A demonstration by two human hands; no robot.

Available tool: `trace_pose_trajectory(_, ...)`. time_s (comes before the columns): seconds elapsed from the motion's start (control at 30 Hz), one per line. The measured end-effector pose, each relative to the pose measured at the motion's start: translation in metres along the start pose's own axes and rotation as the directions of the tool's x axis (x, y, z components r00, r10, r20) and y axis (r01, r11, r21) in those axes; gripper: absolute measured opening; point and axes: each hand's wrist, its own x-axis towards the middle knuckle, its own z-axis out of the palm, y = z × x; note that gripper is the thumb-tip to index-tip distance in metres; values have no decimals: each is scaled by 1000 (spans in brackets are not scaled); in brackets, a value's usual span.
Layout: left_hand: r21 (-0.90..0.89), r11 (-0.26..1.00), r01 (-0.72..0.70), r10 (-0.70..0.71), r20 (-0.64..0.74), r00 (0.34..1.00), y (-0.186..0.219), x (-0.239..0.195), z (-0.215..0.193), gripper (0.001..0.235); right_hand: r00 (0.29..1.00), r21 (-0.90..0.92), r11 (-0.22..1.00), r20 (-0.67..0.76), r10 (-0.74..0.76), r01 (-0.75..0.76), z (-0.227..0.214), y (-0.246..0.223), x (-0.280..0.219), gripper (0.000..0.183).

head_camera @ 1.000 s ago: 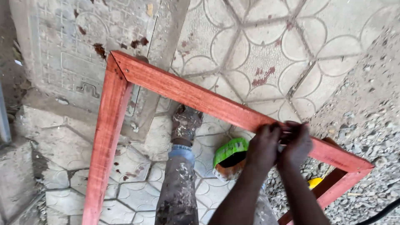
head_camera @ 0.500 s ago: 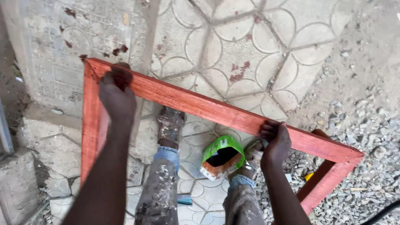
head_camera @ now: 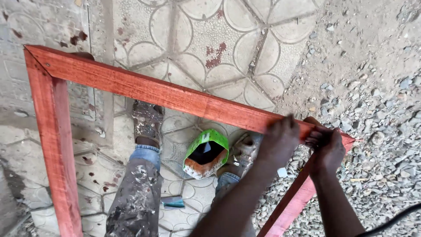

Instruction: The person assembles a red rectangular frame on a tiled floor, repeatedly lifting and repositioning it. They also pick up a green bag and a yellow tape measure from the ground during the process.

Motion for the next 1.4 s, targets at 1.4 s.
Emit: trace_pose_trajectory(1.4, -355, 890, 287, -441, -503, 743, -233, -21, -92, 22, 976, 198, 980, 207, -65, 23, 58, 6, -40, 37)
